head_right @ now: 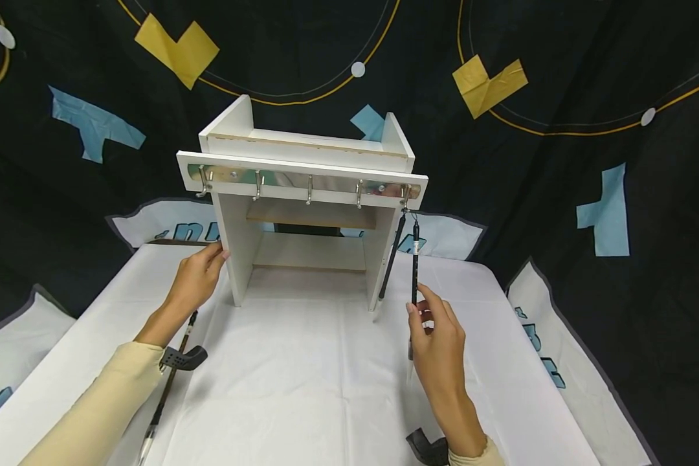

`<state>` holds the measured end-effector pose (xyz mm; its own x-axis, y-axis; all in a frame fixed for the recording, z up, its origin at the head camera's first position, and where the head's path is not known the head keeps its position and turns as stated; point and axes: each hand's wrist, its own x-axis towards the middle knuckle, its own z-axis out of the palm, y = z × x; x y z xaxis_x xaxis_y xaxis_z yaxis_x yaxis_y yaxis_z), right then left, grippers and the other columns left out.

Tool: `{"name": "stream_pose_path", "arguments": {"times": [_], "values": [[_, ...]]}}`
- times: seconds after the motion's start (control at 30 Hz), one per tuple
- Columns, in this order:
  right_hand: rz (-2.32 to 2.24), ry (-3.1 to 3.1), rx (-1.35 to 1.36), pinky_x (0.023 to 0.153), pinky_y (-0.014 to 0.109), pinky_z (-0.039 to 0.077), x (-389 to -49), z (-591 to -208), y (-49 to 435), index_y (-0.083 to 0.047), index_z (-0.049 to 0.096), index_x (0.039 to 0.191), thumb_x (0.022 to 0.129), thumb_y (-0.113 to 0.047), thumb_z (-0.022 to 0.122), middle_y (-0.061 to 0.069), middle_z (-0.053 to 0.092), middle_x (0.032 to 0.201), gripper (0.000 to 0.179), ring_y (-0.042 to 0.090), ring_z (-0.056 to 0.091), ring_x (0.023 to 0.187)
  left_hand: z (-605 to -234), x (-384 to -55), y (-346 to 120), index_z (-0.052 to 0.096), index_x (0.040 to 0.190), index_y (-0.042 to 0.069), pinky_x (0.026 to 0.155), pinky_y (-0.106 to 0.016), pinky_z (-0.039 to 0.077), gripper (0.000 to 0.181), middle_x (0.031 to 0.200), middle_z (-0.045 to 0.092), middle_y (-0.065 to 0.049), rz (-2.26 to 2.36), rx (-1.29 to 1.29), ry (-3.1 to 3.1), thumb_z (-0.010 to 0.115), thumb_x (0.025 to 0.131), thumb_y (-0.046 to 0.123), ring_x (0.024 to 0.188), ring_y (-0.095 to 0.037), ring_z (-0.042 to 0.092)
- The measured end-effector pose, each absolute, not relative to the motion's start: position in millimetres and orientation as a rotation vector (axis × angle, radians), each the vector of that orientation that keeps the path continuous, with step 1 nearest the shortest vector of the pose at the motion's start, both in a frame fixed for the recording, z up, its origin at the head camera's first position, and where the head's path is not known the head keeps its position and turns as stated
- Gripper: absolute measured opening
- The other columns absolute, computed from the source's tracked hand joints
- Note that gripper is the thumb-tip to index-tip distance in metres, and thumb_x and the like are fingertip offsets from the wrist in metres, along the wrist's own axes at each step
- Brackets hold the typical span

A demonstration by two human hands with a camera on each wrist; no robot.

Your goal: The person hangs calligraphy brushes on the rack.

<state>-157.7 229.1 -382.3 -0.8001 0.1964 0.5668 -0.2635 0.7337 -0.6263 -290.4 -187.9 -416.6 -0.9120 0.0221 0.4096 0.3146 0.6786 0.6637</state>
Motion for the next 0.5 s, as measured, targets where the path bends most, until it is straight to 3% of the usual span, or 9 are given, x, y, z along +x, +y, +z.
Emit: {"name": "stream_pose_path", "arguments": {"times": [0.3,0.5], "values": [[0.992,-2.264,0.169,0.069,0.025,0.059,-167,-382,200,-0.009,0.067,0.14,0.099,-0.009,0.076,0.007,0.072,0.101,0.042,0.016,0.071,0.087,-418,-290,-188,0.05,0.152,-0.004,0.103,-0.066,0.052,0.043,0.143,0.06,-0.031,-1.094,-0.262,-2.517,0.044,0.116,0.019,0.13,-0.051,0.061],[1.01,-2.277,0.2,0.07,0.033,0.062,-173,-382,187,-0.009,0.067,0.14,0.099,-0.01,0.076,0.008,0.072,0.101,0.042,0.019,0.071,0.089,-418,-291,-187,0.05,0.152,-0.004,0.103,-0.066,0.051,0.044,0.144,0.06,-0.031,-1.103,-0.262,-2.516,0.044,0.116,0.02,0.13,-0.052,0.06]]}}
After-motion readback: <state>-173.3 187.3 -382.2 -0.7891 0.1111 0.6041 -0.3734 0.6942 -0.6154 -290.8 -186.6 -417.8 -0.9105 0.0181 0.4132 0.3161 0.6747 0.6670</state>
